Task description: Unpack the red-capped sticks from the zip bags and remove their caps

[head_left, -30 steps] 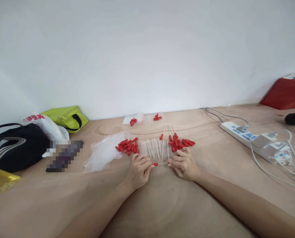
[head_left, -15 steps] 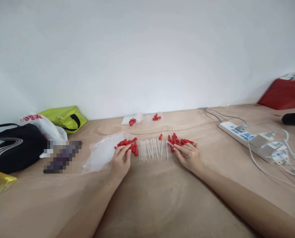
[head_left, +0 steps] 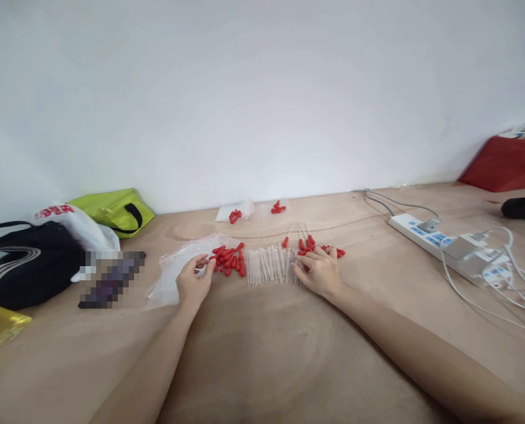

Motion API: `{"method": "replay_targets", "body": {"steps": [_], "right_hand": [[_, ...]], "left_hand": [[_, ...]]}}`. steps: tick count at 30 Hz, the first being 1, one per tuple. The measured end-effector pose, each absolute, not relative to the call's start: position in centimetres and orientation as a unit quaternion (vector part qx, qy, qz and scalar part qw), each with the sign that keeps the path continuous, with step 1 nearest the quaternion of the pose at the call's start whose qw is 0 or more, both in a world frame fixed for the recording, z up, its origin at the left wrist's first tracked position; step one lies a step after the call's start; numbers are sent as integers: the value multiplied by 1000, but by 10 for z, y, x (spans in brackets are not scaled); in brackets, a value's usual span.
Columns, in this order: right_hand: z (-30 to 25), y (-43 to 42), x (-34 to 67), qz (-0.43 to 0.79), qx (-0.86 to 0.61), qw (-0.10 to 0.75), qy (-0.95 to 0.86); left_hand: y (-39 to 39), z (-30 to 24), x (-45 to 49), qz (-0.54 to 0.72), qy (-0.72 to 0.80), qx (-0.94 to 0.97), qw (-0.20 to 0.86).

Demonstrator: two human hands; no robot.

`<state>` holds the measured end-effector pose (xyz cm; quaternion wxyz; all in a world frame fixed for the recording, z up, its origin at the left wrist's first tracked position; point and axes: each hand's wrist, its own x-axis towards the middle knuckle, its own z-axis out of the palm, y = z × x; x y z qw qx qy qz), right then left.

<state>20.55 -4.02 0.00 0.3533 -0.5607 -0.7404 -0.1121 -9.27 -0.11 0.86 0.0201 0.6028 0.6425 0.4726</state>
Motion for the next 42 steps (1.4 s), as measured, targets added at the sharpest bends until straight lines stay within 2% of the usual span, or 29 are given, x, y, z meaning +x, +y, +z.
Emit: {"method": "replay_targets", "body": {"steps": [9,11,15,26,33,35,39,42], "right_hand": [[7,-32,209,-80,-596,336,-725],[10,-19,212,-76,-622,296,-721],[17,18,213,-79,-637,161,-749],[31,86,206,-124,-477,24,-870],[35,75,219,-172,-439,67,-879],[37,62,226,-194,-430,110,-875],[31,11,236,-266,-333,282,-860],[17,-32,232,-264,-324,337,-844]], "left_hand": [[-7,9,-93,530,620,576,57],[-7,8,-93,541,614,571,64],[-6,7,-93,548,614,565,56],[-8,4,-97,516,611,600,-15],[-20,13,-82,450,510,715,-164],[-25,14,-74,436,476,744,-174],[-35,13,-52,413,408,798,-160],[-43,13,-31,380,344,847,-142]]}}
